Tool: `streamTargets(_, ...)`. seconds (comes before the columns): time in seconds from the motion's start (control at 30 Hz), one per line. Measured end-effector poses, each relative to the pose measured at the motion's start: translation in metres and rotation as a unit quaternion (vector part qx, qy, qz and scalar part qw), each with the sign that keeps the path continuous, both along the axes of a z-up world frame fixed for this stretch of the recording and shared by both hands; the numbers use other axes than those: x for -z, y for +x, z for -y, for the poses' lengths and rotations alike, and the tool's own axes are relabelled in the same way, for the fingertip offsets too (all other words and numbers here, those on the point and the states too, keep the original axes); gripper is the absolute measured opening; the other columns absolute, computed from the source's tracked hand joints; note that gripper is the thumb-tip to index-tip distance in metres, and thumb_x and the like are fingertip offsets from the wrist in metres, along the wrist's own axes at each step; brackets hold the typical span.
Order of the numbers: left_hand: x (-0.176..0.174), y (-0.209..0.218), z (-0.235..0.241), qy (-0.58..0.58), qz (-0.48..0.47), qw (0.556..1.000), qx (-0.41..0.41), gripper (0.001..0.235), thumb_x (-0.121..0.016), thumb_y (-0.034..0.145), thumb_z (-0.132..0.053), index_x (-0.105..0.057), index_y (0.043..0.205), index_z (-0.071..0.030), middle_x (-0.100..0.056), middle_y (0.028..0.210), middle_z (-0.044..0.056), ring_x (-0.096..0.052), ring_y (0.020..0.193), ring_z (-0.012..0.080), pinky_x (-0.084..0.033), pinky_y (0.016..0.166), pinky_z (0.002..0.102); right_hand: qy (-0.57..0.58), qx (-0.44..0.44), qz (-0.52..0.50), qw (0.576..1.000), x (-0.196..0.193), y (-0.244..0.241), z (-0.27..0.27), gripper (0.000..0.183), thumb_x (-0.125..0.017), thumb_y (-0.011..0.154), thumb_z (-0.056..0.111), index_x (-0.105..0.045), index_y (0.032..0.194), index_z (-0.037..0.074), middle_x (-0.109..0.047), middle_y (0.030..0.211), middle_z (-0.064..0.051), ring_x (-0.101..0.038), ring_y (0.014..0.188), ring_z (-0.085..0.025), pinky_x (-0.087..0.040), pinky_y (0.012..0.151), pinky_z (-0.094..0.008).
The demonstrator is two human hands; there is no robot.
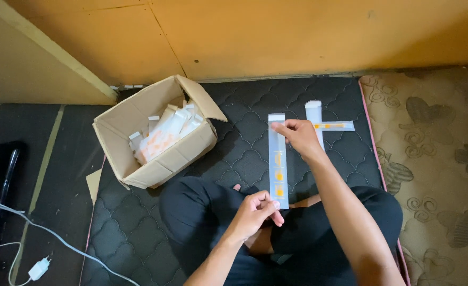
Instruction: The person sits cross-legged on a mattress and repeatedly takes LED strip segments from a cardboard box. They align the segments to form a cross shape on the mattress, then pick them up and return them to the box, repeating this process multiple times.
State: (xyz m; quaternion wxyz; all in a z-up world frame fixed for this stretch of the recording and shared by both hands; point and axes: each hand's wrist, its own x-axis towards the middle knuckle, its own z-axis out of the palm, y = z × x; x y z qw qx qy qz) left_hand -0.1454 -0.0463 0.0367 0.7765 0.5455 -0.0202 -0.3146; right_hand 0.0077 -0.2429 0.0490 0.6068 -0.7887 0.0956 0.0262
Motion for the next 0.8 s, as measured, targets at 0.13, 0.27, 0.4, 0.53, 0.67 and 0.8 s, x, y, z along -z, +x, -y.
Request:
streamTargets(0.13, -0.007, 0.005, -0.001, 0.037, 0.012, 0.999, 0.006, 0.015, -0.06, 0.102, -0.008, -0.062, 0.089, -0.003, -0.073, 0.075, 0.015, -0.07, 0.064, 0.0192, -0.059, 0.074, 0.031, -0.008, 0.006, -0.012, 1.0, 0.005, 0.004, 0.002, 0.031, -0.077, 0.089, 0.03, -0.079, 0.082, 0.0, -0.061, 0.062, -0.005, -0.051, 0.058, -0.011, -0.041, 0.058, -0.022)
streamTargets(0.27, -0.005, 0.006, 0.002, 0.017, 0.014, 1.0, 0.007, 0.015, -0.059, 0.102, -0.006, -0.061, 0.089, 0.0, -0.072, 0.074, 0.015, -0.069, 0.063, 0.0182, -0.058, 0.069, 0.029, -0.007, 0.003, -0.007, 1.0, 0.004, 0.006, 0.003, 0.028, -0.077, 0.09, 0.028, -0.079, 0.083, 0.0, -0.061, 0.061, -0.005, -0.051, 0.056, -0.01, -0.041, 0.057, -0.021)
streamTargets(0.4, 0.008, 0.006, 0.007, -0.015, 0.009, 1.0, 0.005, 0.015, -0.058, 0.103, -0.004, -0.06, 0.09, 0.001, -0.071, 0.073, 0.016, -0.068, 0.063, 0.0177, -0.059, 0.066, 0.029, -0.019, -0.011, -0.004, 1.0, 0.004, 0.008, 0.008, 0.029, -0.077, 0.09, 0.029, -0.078, 0.08, 0.001, -0.059, 0.06, -0.004, -0.05, 0.056, -0.009, -0.039, 0.056, -0.021)
streamTargets(0.53, 0.0, 0.007, 0.009, 0.013, 0.022, 1.0, 0.009, 0.015, -0.058, 0.103, -0.006, -0.061, 0.089, 0.0, -0.072, 0.074, 0.015, -0.068, 0.063, 0.0174, -0.059, 0.068, 0.029, -0.017, -0.011, -0.003, 1.0, 0.002, 0.008, 0.011, 0.028, -0.078, 0.089, 0.027, -0.077, 0.078, 0.001, -0.059, 0.06, -0.004, -0.05, 0.056, -0.009, -0.039, 0.056, -0.021)
streamTargets(0.67, 0.003, 0.009, 0.01, 0.031, 0.018, 0.999, 0.014, 0.015, -0.059, 0.103, -0.008, -0.062, 0.091, 0.0, -0.072, 0.075, 0.016, -0.07, 0.063, 0.0184, -0.06, 0.067, 0.03, -0.023, -0.011, -0.01, 1.0, 0.004, 0.009, 0.013, 0.029, -0.079, 0.09, 0.028, -0.078, 0.079, 0.001, -0.06, 0.06, -0.005, -0.051, 0.056, -0.01, -0.042, 0.056, -0.022)
streamTargets(0.8, 0.007, 0.015, 0.014, 0.107, 0.054, 0.992, 0.026, 0.013, -0.063, 0.1, -0.01, -0.067, 0.09, -0.002, -0.074, 0.082, 0.011, -0.069, 0.073, 0.0158, -0.058, 0.077, 0.03, -0.084, -0.028, -0.026, 0.996, 0.007, 0.015, 0.017, 0.034, -0.077, 0.09, 0.036, -0.078, 0.08, 0.004, -0.061, 0.063, -0.004, -0.05, 0.057, -0.011, -0.041, 0.058, -0.024)
